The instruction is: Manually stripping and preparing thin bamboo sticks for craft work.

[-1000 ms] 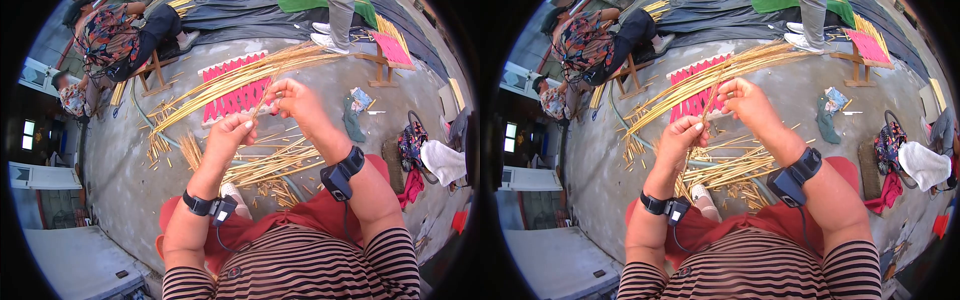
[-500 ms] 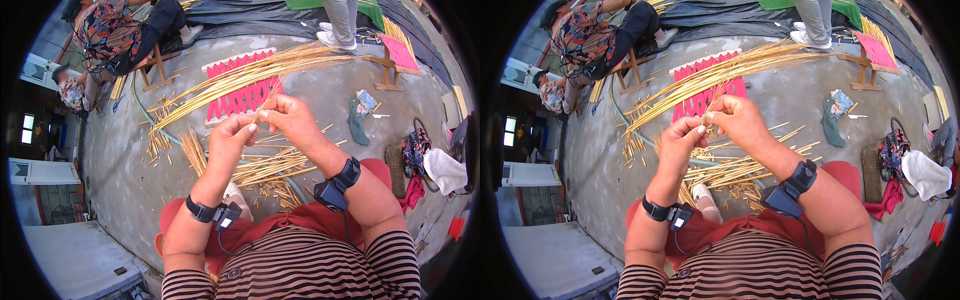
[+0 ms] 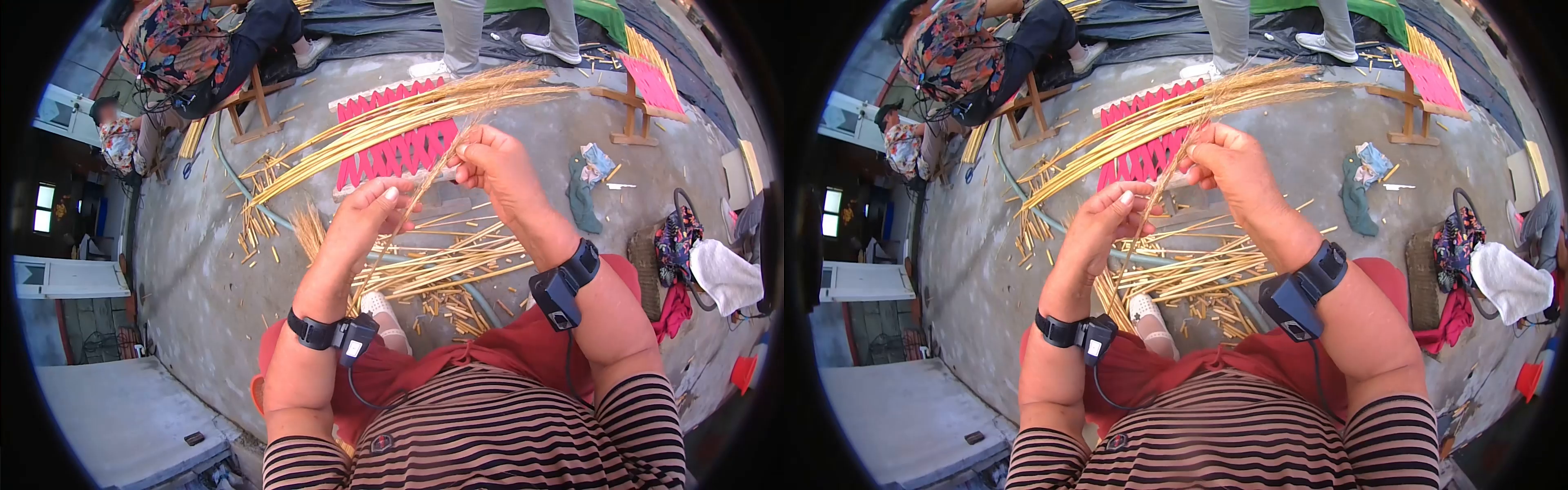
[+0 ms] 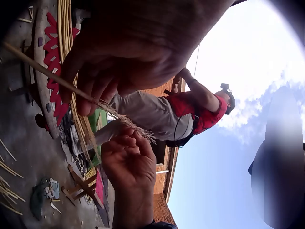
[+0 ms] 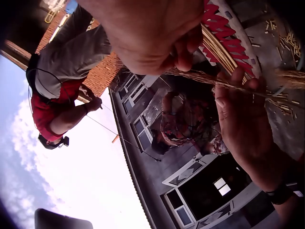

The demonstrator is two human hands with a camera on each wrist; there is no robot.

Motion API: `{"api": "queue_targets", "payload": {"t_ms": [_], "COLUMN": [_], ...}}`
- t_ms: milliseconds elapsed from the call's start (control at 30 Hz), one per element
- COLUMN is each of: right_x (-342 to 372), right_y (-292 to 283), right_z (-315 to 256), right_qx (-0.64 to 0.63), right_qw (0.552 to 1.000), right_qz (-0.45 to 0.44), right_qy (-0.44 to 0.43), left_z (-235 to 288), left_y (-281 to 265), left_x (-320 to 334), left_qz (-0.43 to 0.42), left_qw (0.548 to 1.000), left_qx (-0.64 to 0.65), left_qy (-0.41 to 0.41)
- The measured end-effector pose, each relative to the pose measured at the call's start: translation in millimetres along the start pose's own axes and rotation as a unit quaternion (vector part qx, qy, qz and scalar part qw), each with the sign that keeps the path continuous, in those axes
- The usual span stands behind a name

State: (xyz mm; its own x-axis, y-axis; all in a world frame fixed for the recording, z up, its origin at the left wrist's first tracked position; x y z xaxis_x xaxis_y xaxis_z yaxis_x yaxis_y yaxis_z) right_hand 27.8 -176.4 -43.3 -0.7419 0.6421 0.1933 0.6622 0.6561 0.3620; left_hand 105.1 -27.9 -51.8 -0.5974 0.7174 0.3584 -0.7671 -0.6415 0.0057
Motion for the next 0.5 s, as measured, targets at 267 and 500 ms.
{"api": "queue_targets", "payload": {"t_ms": [267, 500], "right_x": [-1, 0], "right_y": [-15, -20], "right_z": [-16, -19], "right_qx": [-0.051, -0.072], "right_qw": [0.999, 0.997], "right_qz": [0.020, 0.022], "right_qy": [0.003, -0.010], "left_z": [-6, 7], "left_y": [10, 8], "left_x": [5, 6], "left_qz": [-0.029, 0.019], "left_qw": [0.999, 0.998], "left_qx": [0.017, 0.009], "left_qy": [0.008, 0.057]}}
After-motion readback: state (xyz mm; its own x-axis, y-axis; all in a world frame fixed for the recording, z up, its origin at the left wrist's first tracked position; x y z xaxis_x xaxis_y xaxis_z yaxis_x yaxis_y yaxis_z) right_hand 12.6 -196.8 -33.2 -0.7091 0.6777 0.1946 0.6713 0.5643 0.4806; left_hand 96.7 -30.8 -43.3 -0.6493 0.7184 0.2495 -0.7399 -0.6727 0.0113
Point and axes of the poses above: each hand's wrist, its own x-axis away from the middle knuckle, its own y-axis out of the palm, z = x × y, the point moved 10 cm from there along -x, towards the middle knuckle, and after that the axes turned 9 degrees about z, right-handed, at the moved point
